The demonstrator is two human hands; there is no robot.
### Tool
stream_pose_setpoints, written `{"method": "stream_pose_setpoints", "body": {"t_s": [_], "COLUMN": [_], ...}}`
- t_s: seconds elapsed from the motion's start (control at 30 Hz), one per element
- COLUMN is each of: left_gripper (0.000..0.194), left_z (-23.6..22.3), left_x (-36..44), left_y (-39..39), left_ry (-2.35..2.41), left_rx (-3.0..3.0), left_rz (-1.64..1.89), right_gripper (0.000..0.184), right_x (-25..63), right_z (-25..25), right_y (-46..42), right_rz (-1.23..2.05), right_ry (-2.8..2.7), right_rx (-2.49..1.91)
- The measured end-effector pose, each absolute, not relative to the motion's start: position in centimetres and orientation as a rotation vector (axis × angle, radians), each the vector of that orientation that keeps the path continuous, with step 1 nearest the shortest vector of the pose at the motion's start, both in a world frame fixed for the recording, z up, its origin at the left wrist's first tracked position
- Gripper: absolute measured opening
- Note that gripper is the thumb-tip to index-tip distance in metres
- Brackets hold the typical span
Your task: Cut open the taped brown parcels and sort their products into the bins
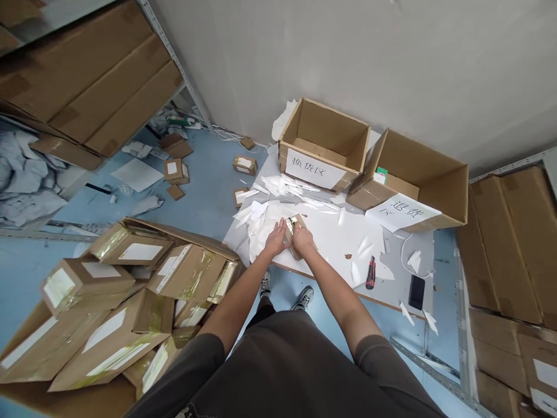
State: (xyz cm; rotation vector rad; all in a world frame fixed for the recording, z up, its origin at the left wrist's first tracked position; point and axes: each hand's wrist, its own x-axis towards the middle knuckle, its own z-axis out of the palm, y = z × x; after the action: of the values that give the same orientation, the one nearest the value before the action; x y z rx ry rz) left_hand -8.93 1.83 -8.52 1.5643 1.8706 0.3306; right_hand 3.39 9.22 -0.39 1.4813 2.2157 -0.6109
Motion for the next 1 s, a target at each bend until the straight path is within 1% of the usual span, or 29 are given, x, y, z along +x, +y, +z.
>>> {"method": "stream_pose_setpoints", "body": {"t_s": [0.03, 0.13, 0.3, 0.47, 0.8, 1.0], "left_gripper": [0.109, 0.111, 0.109, 0.113, 0.115, 0.117], "left_z": [-8.5, -8.4, -8.2, -8.1, -8.7, -8.8], "left_x": [-8.9, -8.7, -8.2, -8.1, -8.1, -8.2], "left_y": [1.8, 1.8, 1.9, 2.0, 2.3, 2.3], "left_ry": [1.872, 1.870, 1.869, 1.877, 1.868, 1.873], "left_rx": [1.556, 1.509, 1.461, 1.440, 1.448, 1.442], "left_rz": [0.338, 0.342, 0.382, 0.372, 0.358, 0.328], "right_gripper": [0.062, 0.057, 0.050, 0.042, 0.040, 0.047], "right_x": [3.3, 3.4, 4.3, 4.8, 4.4, 4.0], "right_z": [-0.4, -0.5, -0.7, -1.1, -2.0, -1.4], "right_y": [8.8, 8.0, 8.2, 9.0, 10.5, 11.6], "right_rz": [-0.582, -0.549, -0.620, -0.677, -0.711, -0.713], "right_ry": [2.222, 2.201, 2.171, 2.192, 2.197, 2.190], "right_rx": [1.490, 1.537, 1.558, 1.546, 1.536, 1.502]}}
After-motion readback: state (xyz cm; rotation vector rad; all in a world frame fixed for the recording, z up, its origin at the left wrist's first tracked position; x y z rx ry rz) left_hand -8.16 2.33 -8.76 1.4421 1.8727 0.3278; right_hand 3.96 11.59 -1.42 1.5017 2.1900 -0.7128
